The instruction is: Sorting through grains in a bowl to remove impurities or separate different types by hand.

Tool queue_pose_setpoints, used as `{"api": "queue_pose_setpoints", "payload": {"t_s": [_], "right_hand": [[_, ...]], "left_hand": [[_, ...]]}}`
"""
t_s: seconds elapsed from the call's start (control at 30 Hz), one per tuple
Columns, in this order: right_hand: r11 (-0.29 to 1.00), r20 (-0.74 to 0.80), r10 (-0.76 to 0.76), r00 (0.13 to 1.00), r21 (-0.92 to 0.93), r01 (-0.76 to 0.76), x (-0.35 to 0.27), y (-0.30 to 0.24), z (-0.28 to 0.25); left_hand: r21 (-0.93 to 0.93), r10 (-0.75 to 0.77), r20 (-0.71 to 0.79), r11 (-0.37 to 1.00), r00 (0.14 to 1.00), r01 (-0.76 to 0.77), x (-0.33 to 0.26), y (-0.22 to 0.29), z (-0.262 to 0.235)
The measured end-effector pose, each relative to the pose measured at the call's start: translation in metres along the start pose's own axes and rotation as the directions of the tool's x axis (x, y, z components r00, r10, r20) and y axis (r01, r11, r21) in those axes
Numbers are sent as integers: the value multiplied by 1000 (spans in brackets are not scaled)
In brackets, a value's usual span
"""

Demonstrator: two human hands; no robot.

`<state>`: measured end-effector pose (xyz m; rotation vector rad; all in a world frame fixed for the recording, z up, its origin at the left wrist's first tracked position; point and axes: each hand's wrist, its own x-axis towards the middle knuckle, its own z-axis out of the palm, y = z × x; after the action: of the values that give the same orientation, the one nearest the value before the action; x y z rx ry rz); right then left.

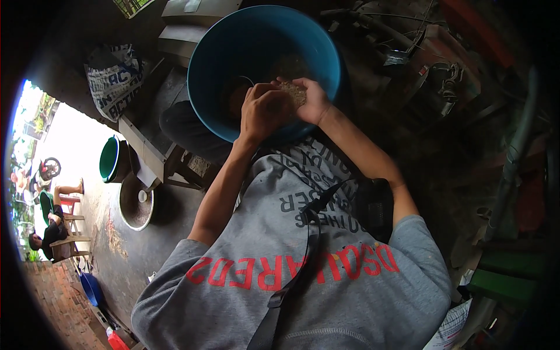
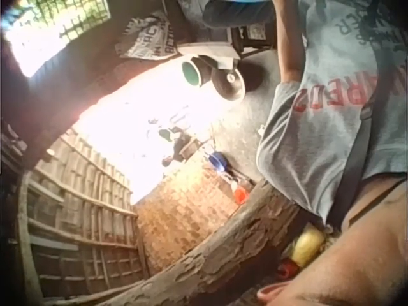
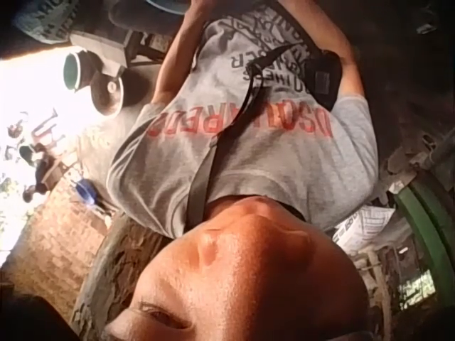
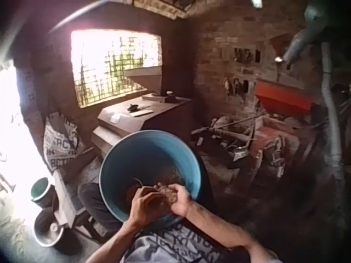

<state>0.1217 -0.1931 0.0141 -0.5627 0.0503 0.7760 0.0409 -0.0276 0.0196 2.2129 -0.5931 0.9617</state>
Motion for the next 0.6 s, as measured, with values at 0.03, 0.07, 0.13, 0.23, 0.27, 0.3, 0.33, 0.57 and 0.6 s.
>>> {"api": "queue_pose_setpoints", "payload": {"t_s": [0.03, 0.07, 0.13, 0.23, 0.27, 0.3, 0.33, 0.57, 0.6], "right_hand": [[1000, -24, 1, 1000, -9, -1, 0, 4, 3], [1000, -16, 13, 1000, -8, -14, 0, 8, 8], [999, -74, 17, 997, -46, -20, 2, 20, 25], [986, -158, -57, 986, -161, 32, 8, 20, 6], [1000, 210, -5, 978, -4, 6, 18, -4, -42], [999, 62, 20, 998, -32, -18, 10, 6, -26], [996, 389, 87, 917, -4, -93, 7, -7, -40], [997, -208, 4, 978, -77, -20, -24, 7, 15], [997, -207, 12, 978, -74, -28, -25, 8, 17]], "left_hand": [[-1, -43, 13, 999, 999, 43, -5, -2, -2], [3, -86, 23, 996, 996, 86, -9, -4, -7], [-18, -149, 6, 989, 989, 149, -19, -3, -14], [26, -119, 64, 993, 991, 118, -11, 0, -26], [1, -3, -11, 1000, 1000, 3, 1, 5, -13], [-32, -87, 28, 996, 996, 88, -10, 4, -18], [-138, -49, -44, 990, 998, 42, -8, 4, -9], [-439, -345, -34, 848, 938, 296, -22, 10, -11], [-391, -316, -77, 882, 946, 263, -22, 8, -12]]}}
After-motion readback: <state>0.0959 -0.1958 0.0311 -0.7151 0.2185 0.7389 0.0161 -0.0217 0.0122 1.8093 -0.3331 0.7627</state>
